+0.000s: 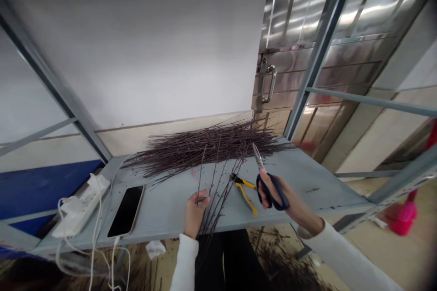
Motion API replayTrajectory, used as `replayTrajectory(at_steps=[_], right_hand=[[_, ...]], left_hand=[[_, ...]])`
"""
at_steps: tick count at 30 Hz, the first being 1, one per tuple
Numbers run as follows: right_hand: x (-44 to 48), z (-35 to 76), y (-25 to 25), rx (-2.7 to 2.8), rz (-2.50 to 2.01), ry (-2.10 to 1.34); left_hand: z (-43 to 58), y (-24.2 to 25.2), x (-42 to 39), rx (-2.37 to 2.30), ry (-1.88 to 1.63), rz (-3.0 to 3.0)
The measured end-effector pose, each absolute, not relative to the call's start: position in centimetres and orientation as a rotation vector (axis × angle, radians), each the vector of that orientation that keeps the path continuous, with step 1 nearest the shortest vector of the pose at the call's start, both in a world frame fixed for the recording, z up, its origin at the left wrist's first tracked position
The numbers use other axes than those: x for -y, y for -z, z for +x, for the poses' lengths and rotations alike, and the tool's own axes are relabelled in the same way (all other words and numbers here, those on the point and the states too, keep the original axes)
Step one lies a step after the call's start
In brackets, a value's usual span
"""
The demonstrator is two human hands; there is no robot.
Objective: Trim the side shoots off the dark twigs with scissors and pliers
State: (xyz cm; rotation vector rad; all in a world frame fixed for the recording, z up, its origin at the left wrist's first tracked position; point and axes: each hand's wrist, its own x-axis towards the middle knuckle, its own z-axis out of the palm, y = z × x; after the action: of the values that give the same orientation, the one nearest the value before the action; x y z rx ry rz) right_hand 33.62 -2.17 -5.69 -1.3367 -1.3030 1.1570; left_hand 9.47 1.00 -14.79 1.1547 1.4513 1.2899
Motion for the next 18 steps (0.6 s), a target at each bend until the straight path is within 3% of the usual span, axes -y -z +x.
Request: replayTrajectory(at_steps=[9,18], right_hand=[[2.6,34.3,5.8,1.353,-1.237,-1.268],[4.0,33.4,4.8,1.460,-1.259,-1.291]], left_hand=[[9.3,14.1,-0.2,-1.306,-1.239,1.085],[7.2,10.1,-0.3,-1.120,-1.046,0.920]])
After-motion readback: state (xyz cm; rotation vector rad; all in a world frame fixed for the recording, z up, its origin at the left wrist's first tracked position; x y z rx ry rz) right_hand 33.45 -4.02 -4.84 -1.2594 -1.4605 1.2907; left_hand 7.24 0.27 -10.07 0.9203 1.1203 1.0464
